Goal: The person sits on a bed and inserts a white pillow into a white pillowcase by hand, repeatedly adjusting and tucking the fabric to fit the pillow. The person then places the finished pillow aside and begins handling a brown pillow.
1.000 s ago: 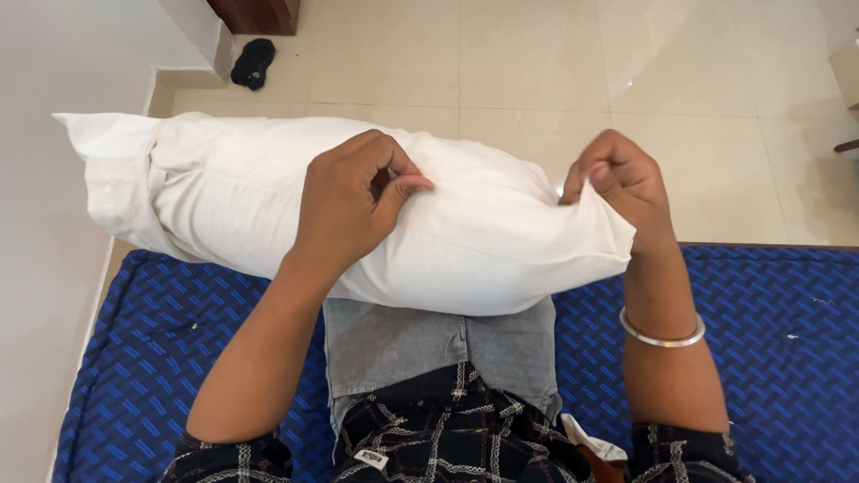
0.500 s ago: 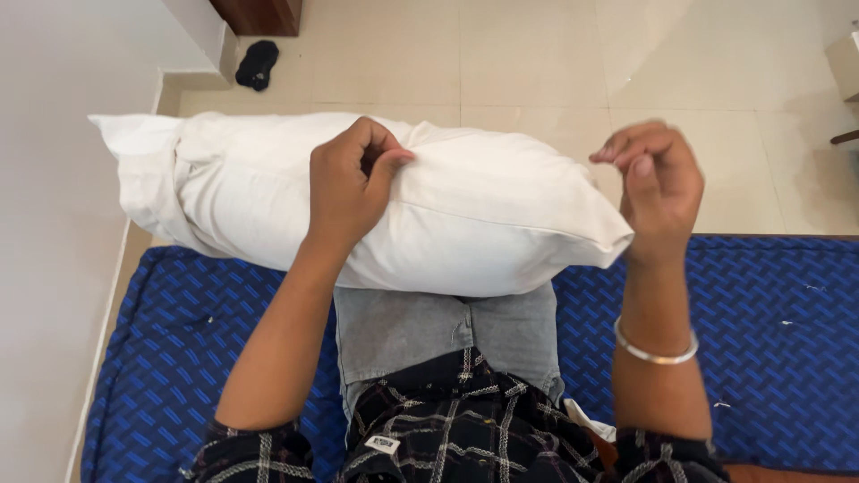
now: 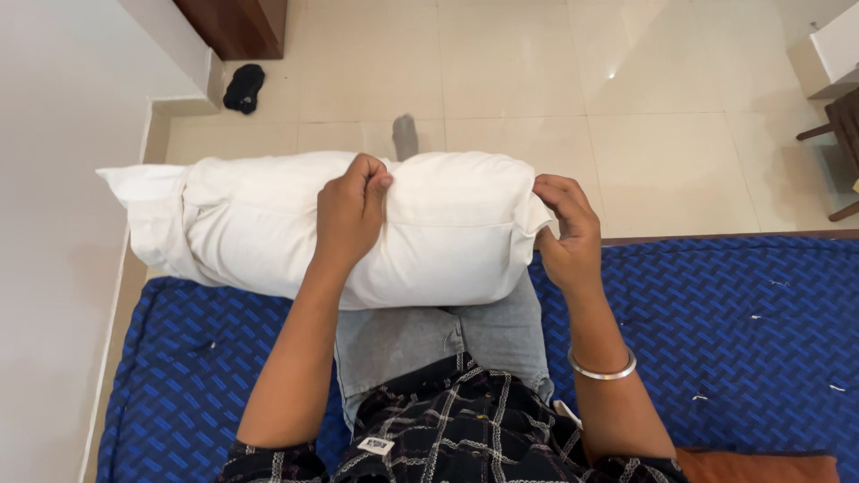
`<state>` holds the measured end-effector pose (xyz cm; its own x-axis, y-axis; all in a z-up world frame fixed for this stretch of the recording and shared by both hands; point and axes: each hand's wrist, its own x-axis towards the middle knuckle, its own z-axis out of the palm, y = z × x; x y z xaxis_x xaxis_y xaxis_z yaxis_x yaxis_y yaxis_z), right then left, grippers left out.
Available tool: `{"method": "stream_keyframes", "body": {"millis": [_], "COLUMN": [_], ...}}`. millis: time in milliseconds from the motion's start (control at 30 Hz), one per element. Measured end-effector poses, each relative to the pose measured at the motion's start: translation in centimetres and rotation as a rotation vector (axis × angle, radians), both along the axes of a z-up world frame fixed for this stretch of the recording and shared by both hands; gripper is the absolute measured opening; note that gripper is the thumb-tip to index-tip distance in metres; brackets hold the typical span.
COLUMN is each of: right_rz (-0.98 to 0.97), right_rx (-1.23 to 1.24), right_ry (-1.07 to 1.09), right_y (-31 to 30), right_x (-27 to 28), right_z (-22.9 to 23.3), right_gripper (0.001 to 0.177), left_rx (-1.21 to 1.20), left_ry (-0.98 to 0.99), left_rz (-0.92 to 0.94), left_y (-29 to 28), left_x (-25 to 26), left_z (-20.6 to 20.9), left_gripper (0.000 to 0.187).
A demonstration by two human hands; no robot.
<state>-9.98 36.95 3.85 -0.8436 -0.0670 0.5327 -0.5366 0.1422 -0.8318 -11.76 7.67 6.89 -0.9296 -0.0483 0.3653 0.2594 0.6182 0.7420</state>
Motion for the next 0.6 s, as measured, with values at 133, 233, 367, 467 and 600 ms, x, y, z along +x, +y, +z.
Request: {"method": "stream_keyframes", "body": {"millis": [133,233,367,467,600], "right_rz": [-0.029,-0.062,-0.022,0.036,0.071], "right_rx": [-0.023,0.108,0.086,0.012,-0.191], "right_ry": [-0.061,-0.053,-0.040,-0.084,-0.130], "right_y": [-1.0,-1.8,-1.4,-1.2,-1.5], "right_x": [-1.7,-2.6,-3.6,-3.9,-5.0], "right_z": [1.0,1.2,1.1,0.4,0.4], "right_gripper": [0.024,0.014,0.012,0.005,0.007], "left_rx": [-0.019,-0.007,-0.025,-0.113,-0.113], "left_ry": [-0.041,-0.031,0.142,0.131,0.189], "left_rz": [-0.084,-0.104,-0.034,0.032,0.103], "left_y": [0.0,0.0,-0.8,-1.8,-2.4], "left_x": [-0.7,-1.4,-2.4,-2.7,-2.7], "left_z": [0.0,0.2,0.8,1.1,1.1], "left_gripper": [0.024,0.023,0.022,0.022,0.025]}}
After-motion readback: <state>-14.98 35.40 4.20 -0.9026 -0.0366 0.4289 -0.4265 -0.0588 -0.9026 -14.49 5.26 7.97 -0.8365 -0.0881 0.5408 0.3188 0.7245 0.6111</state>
